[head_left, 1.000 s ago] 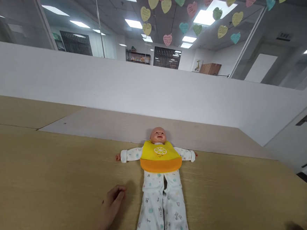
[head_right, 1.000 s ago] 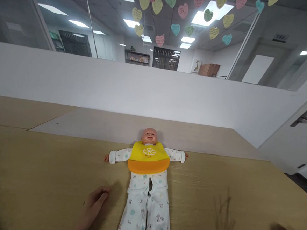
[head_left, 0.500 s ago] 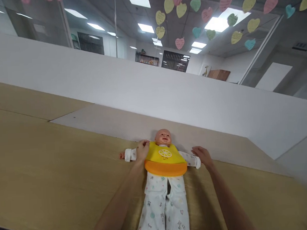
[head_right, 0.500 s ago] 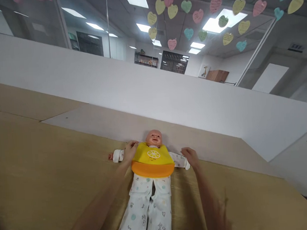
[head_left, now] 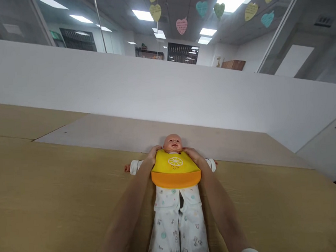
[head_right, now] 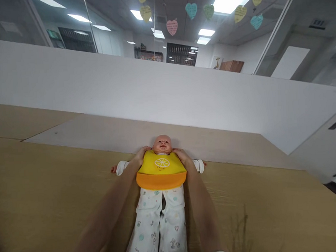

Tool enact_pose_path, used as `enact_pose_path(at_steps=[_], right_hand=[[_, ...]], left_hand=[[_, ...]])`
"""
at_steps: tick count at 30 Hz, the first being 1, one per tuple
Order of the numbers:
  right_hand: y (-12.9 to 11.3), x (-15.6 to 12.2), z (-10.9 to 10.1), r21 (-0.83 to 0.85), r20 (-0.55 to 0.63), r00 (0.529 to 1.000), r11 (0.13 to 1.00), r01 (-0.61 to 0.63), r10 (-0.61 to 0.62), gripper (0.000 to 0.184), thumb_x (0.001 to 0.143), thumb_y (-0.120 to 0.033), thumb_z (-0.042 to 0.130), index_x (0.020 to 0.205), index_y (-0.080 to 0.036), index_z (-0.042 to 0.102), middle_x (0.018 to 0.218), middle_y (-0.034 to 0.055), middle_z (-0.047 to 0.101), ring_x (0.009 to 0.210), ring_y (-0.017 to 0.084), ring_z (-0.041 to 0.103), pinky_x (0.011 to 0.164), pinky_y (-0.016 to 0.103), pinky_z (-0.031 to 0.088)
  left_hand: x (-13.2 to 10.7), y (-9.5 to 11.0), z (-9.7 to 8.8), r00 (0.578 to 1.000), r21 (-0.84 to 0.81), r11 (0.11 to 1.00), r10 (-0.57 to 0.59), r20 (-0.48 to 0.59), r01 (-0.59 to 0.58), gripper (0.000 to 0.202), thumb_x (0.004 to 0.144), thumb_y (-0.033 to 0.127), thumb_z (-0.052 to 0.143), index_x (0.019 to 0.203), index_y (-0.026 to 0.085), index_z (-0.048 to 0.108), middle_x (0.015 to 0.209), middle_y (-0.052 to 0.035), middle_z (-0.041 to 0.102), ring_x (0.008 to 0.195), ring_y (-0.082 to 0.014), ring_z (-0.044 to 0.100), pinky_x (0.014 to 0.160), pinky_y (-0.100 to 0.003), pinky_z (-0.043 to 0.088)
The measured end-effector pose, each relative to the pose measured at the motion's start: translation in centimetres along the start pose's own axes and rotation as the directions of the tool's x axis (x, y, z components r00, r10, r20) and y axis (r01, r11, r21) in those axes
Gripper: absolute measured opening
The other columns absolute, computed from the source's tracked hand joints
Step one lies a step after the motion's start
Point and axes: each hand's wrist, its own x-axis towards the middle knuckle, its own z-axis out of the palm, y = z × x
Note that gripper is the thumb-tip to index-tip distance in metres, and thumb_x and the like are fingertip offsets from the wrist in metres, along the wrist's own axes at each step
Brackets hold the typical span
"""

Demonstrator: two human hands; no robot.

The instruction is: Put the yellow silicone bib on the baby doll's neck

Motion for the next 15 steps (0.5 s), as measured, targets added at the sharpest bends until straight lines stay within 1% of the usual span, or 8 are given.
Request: enact_pose_path(at_steps=[2,4,7,9,12,15], right_hand=[[-0.1,0.0,0.0,0.077,0.057,0.997,0.995,-0.061,0.057,0.028,0.065,-0.024,0.056,0.089,-0.009,0.059,0.070,0.0010,0.067,0.064,0.013,0.056,0.063,0.023,0.044],[-0.2,-0.3,0.1,0.152,0.101,0.990,0.982,-0.114,0.099,0.031,0.065,-0.024,0.057,0.094,-0.011,0.058,0.072,0.0001,0.068,0.066,0.013,0.058,0.064,0.023,0.044],[-0.2,-0.8,0.2,0.260,0.150,0.978,0.949,-0.178,0.142,0.033,0.066,-0.023,0.056,0.097,-0.013,0.058,0.075,-0.0003,0.069,0.069,0.014,0.060,0.068,0.025,0.047],[0.0,-1.1,0.3,0.321,0.162,0.974,0.925,-0.203,0.158,0.032,0.067,-0.023,0.056,0.098,-0.014,0.058,0.076,-0.0002,0.069,0.070,0.015,0.061,0.071,0.025,0.048],[0.2,-1.8,0.5,0.395,0.159,0.975,0.895,-0.206,0.154,0.035,0.066,-0.021,0.058,0.101,-0.016,0.057,0.079,-0.0003,0.070,0.072,0.015,0.062,0.074,0.026,0.049],[0.3,-2.9,0.8,0.438,0.152,0.978,0.877,-0.198,0.145,0.039,0.064,-0.020,0.061,0.102,-0.017,0.057,0.084,0.0008,0.071,0.075,0.016,0.064,0.075,0.026,0.050]], left_hand=[[0.1,0.0,0.0,1.000,-0.017,1.000,-0.018,0.024,0.019,0.015,0.079,0.024,0.062,0.085,0.012,0.068,0.065,-0.0060,0.068,0.059,-0.0208,0.064,0.058,-0.031,0.053],[-0.1,-0.2,-0.2,0.999,-0.041,0.999,-0.020,0.048,0.022,0.016,0.075,0.022,0.064,0.087,0.012,0.068,0.062,-0.0051,0.069,0.058,-0.0214,0.065,0.059,-0.031,0.053],[-0.8,-0.6,-0.3,0.997,-0.082,0.997,-0.004,0.076,0.010,0.021,0.073,0.021,0.065,0.091,0.011,0.068,0.068,-0.0063,0.072,0.061,-0.0224,0.068,0.064,-0.033,0.054],[-1.2,-0.8,-0.3,0.996,-0.108,0.994,0.015,0.093,-0.005,0.024,0.072,0.020,0.064,0.094,0.011,0.069,0.073,-0.0069,0.073,0.066,-0.0230,0.069,0.068,-0.032,0.055],[-1.8,-1.1,-0.3,0.992,-0.145,0.989,0.057,0.111,-0.040,0.029,0.073,0.018,0.061,0.101,0.013,0.068,0.083,-0.0061,0.074,0.073,-0.0224,0.070,0.075,-0.031,0.054],[-2.5,-1.5,-0.9,0.990,-0.169,0.984,0.086,0.114,-0.066,0.037,0.076,0.023,0.058,0.110,0.012,0.065,0.091,-0.0070,0.075,0.082,-0.0234,0.070,0.082,-0.032,0.053]])
